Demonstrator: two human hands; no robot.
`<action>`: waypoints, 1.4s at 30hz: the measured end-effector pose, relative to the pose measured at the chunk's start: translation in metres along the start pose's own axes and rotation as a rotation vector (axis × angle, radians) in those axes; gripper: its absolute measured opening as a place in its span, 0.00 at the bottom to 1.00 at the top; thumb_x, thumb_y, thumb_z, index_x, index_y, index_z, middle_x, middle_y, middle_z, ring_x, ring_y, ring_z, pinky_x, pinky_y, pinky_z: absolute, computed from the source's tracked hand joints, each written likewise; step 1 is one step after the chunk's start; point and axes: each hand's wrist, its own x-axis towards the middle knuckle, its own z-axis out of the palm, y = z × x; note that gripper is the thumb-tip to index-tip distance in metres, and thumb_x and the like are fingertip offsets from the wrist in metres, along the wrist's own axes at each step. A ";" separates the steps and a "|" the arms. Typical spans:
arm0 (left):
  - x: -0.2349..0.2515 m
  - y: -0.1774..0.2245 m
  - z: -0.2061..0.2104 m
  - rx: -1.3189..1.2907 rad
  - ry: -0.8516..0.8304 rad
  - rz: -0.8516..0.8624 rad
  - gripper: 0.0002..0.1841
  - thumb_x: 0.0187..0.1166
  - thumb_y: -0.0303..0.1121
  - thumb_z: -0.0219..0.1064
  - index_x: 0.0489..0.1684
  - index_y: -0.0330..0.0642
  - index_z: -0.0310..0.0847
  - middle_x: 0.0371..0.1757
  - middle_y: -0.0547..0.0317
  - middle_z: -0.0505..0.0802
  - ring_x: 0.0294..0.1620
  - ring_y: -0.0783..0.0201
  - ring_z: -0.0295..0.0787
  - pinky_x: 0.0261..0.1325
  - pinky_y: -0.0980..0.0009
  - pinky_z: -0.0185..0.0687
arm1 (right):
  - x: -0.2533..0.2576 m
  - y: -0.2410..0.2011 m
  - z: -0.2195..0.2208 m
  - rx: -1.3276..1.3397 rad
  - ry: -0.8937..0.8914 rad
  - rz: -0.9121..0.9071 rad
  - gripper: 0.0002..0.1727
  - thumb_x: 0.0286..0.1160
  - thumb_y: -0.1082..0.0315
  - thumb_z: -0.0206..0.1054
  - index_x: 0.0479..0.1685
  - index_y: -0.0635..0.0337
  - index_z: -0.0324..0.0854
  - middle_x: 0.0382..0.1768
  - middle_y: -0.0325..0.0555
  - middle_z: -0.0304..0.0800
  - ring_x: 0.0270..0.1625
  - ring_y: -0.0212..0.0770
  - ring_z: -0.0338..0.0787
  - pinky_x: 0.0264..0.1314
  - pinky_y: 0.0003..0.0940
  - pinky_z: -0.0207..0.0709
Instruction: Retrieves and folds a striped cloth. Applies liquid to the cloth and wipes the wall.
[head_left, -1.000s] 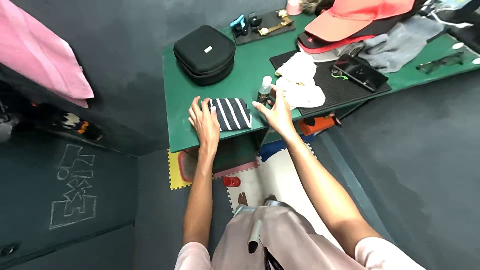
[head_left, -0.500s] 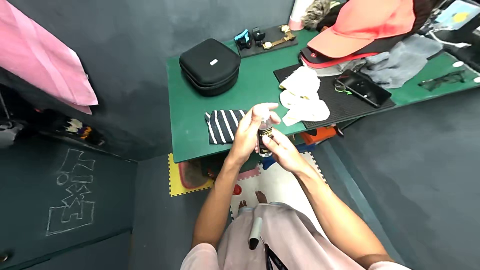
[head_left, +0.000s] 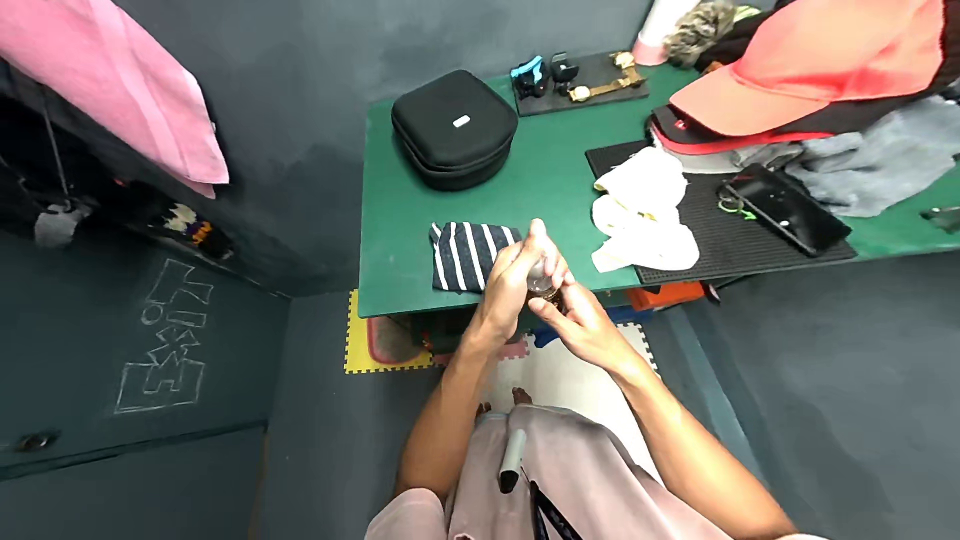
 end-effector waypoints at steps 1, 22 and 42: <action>0.001 0.005 -0.003 0.041 -0.018 -0.032 0.28 0.94 0.49 0.41 0.22 0.44 0.74 0.23 0.59 0.81 0.27 0.67 0.78 0.34 0.71 0.77 | 0.002 0.001 -0.005 -0.023 -0.029 -0.026 0.26 0.85 0.46 0.63 0.69 0.56 0.74 0.59 0.42 0.85 0.62 0.34 0.86 0.66 0.38 0.83; -0.013 -0.086 -0.057 1.578 0.662 -0.079 0.58 0.65 0.77 0.63 0.89 0.37 0.60 0.93 0.47 0.61 0.95 0.49 0.46 0.95 0.44 0.29 | 0.104 -0.007 -0.080 -0.904 -0.336 -0.354 0.16 0.77 0.69 0.71 0.64 0.55 0.86 0.62 0.50 0.89 0.68 0.58 0.84 0.78 0.63 0.68; -0.048 -0.071 -0.072 1.098 0.689 0.260 0.58 0.67 0.63 0.76 0.93 0.38 0.49 0.93 0.52 0.61 0.94 0.57 0.50 0.97 0.52 0.42 | 0.142 -0.026 -0.045 -0.995 -0.368 -0.553 0.14 0.84 0.72 0.61 0.62 0.55 0.85 0.60 0.49 0.89 0.70 0.56 0.83 0.83 0.62 0.61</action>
